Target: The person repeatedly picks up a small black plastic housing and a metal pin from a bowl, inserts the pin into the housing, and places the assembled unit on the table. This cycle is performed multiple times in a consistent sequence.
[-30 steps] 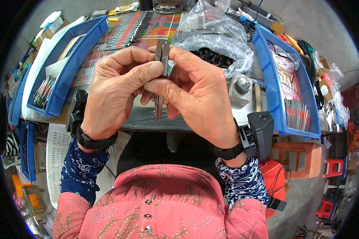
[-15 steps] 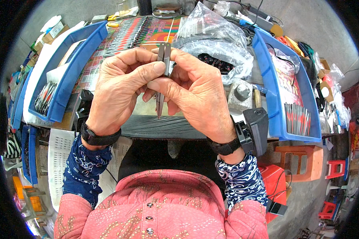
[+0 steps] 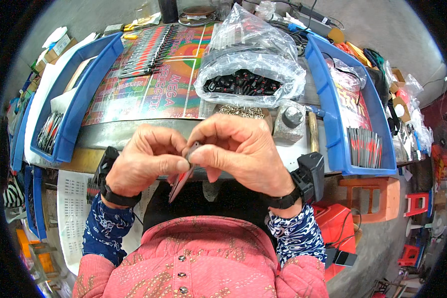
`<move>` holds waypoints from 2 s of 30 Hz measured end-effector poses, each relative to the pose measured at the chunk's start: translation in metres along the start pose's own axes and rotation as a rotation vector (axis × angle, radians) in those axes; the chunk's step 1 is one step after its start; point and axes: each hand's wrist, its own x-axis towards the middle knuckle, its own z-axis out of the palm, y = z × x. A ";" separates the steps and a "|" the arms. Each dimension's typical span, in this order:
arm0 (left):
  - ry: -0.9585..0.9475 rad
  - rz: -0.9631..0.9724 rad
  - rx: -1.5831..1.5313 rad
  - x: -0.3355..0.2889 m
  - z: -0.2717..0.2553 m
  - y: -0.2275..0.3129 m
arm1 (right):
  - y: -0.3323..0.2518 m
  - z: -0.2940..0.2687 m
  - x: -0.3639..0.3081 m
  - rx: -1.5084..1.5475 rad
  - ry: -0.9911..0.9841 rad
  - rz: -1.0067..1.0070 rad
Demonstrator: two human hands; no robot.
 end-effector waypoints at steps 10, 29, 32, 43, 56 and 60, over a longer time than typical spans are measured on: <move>0.409 0.422 0.418 0.009 0.025 -0.035 | 0.025 0.005 -0.002 0.055 0.205 -0.117; 0.541 0.598 0.847 0.007 0.006 -0.040 | 0.012 -0.035 0.047 -0.771 0.206 -0.224; 0.553 0.569 0.826 0.003 0.002 -0.039 | 0.018 -0.051 0.073 -1.158 0.262 -0.301; 0.555 0.569 0.832 0.000 -0.013 -0.040 | 0.040 -0.058 0.113 -1.557 0.043 -0.427; 0.555 0.568 0.853 -0.007 -0.009 -0.038 | 0.031 -0.061 0.098 -1.353 0.169 -0.476; 0.548 0.574 0.882 -0.010 -0.005 -0.035 | 0.016 -0.041 0.058 -1.002 0.247 -0.407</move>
